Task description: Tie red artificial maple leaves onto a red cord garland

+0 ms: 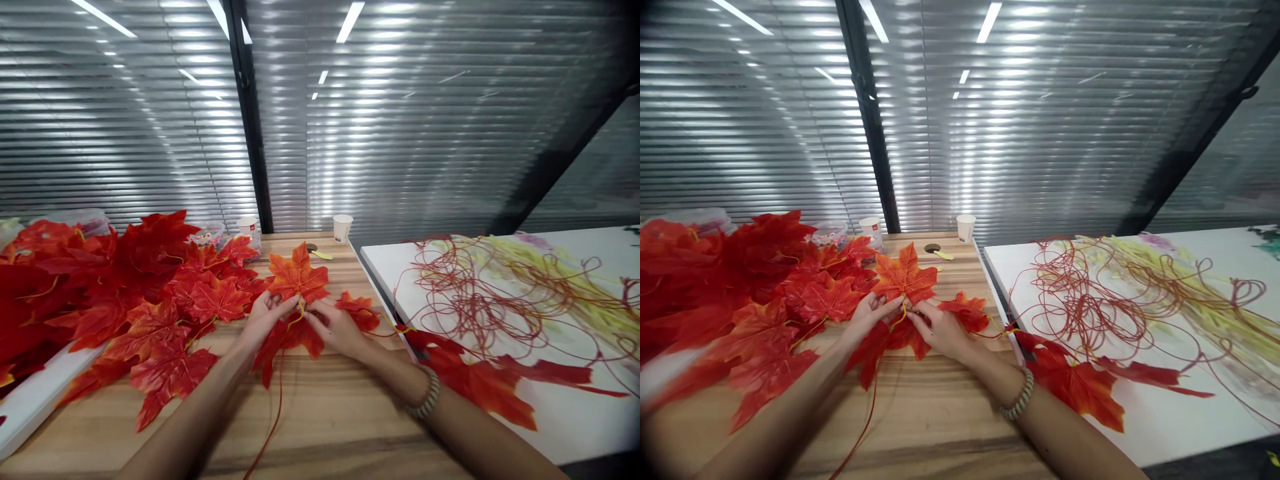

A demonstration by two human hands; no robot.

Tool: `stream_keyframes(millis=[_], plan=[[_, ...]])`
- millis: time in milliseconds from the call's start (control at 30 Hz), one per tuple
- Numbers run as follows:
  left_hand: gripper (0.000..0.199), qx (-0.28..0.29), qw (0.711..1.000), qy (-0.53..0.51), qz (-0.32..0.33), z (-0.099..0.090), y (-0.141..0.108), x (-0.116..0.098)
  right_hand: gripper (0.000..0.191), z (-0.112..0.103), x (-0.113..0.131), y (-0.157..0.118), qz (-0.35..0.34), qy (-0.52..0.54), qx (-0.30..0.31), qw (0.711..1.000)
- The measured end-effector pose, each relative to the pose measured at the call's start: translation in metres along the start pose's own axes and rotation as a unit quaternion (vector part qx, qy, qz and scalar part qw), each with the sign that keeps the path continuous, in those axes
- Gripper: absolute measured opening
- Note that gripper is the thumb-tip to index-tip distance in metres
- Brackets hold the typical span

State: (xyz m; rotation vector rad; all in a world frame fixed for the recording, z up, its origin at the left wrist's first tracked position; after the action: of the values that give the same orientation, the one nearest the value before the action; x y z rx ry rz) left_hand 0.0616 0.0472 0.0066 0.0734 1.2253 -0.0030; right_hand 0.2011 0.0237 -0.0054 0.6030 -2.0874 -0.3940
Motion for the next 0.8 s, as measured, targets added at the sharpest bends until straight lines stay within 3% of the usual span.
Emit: stream_keyframes(millis=[800], plan=[[0.033,0.015,1.000,-0.010,-0.016,-0.0009,-0.0014,0.0090,0.014,0.0023,-0.0009,-0.0010,-0.011,-0.004,0.023,1.000]])
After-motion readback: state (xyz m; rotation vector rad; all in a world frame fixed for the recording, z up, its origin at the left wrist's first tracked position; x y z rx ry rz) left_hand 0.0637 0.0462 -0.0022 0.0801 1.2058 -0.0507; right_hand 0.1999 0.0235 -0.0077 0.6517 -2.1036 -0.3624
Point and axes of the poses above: each hand's wrist, its own y-axis towards the middle knuckle, its own z-axis out of the palm, x = y × z, the point moved 3 cm from there along y, towards the middle knuckle, and after that the axes turned 8 degrees about z, right-handed, at the moved point
